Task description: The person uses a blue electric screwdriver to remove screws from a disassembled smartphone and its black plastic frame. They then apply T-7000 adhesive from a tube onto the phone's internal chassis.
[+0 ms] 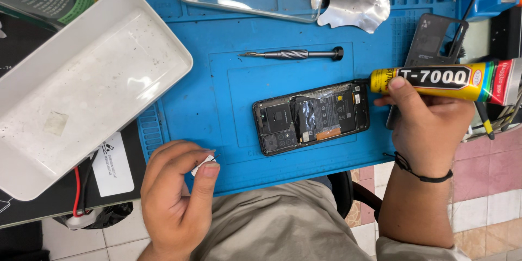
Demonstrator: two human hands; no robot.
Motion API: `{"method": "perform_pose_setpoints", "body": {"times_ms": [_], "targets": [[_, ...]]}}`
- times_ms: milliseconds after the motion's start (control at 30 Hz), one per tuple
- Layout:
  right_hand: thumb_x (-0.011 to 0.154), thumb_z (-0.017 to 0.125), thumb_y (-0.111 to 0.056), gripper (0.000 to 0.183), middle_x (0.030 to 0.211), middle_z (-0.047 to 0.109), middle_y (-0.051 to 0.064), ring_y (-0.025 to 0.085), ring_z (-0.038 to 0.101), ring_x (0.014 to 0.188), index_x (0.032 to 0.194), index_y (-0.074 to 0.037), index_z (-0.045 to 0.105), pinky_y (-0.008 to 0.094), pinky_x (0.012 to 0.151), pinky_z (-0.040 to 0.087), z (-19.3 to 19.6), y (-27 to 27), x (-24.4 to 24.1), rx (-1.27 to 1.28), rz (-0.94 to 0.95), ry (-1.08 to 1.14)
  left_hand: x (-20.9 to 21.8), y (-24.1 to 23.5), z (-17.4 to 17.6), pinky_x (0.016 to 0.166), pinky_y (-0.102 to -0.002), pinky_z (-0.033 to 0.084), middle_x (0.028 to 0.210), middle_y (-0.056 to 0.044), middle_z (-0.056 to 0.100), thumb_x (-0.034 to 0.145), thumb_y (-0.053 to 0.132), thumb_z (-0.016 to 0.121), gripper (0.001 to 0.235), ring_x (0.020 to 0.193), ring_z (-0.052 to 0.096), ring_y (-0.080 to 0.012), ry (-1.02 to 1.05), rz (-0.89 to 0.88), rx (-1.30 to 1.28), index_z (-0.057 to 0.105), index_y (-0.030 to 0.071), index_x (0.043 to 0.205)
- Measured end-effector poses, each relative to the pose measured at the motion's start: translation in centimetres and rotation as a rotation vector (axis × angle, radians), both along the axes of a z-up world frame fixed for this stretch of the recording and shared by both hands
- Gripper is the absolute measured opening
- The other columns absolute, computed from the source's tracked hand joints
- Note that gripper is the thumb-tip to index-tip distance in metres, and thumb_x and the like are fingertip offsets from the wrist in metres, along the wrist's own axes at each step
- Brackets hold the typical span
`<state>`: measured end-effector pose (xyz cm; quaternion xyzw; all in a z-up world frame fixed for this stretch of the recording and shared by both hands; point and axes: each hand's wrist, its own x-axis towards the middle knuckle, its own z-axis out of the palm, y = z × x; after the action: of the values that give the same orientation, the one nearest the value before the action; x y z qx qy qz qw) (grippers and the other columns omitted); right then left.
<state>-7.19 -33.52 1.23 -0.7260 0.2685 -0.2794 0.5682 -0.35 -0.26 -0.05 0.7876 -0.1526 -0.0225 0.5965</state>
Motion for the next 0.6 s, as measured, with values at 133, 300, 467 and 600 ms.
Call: {"method": "perform_pose_setpoints", "body": {"times_ms": [133, 300, 467, 600], "targets": [[0.103, 0.077, 0.003, 0.014, 0.103, 0.071, 0.014, 0.02, 0.072, 0.082, 0.111, 0.006, 0.066, 0.034, 0.071, 0.063, 0.1, -0.3, -0.2, -0.012, -0.007, -0.009, 0.0, -0.1, 0.0, 0.088, -0.031, 0.052, 0.106, -0.013, 0.068, 0.094, 0.002, 0.071, 0.01, 0.101, 0.064, -0.0226, -0.006, 0.004, 0.011, 0.068, -0.004, 0.101], [0.106, 0.077, 0.002, 0.013, 0.102, 0.072, 0.015, 0.02, 0.072, 0.085, 0.113, 0.008, 0.067, 0.034, 0.071, 0.064, 0.2, -0.7, -0.5, -0.022, -0.008, -0.008, -0.1, -0.2, -0.1, 0.09, -0.031, 0.052, 0.106, -0.013, 0.068, 0.094, 0.002, 0.071, 0.01, 0.102, 0.064, -0.0226, -0.001, 0.012, 0.011, 0.068, -0.004, 0.102], [0.105, 0.078, 0.002, 0.014, 0.103, 0.072, 0.014, 0.02, 0.073, 0.086, 0.112, 0.007, 0.067, 0.034, 0.072, 0.064, 0.1, -1.1, -0.8, 0.003, -0.023, -0.027, -0.2, -0.2, 0.0, 0.09, -0.031, 0.052, 0.106, -0.013, 0.068, 0.095, 0.003, 0.071, 0.01, 0.102, 0.064, -0.0221, 0.009, 0.011, 0.015, 0.068, -0.004, 0.102], [0.106, 0.077, 0.002, 0.013, 0.102, 0.071, 0.015, 0.02, 0.072, 0.084, 0.111, 0.008, 0.067, 0.034, 0.072, 0.064, 0.1, -1.2, -1.4, 0.005, -0.015, -0.021, -0.2, -0.2, 0.0, 0.09, -0.031, 0.052, 0.108, -0.013, 0.068, 0.096, 0.003, 0.07, 0.01, 0.103, 0.064, -0.0222, 0.004, 0.01, 0.021, 0.067, -0.004, 0.103]]}}
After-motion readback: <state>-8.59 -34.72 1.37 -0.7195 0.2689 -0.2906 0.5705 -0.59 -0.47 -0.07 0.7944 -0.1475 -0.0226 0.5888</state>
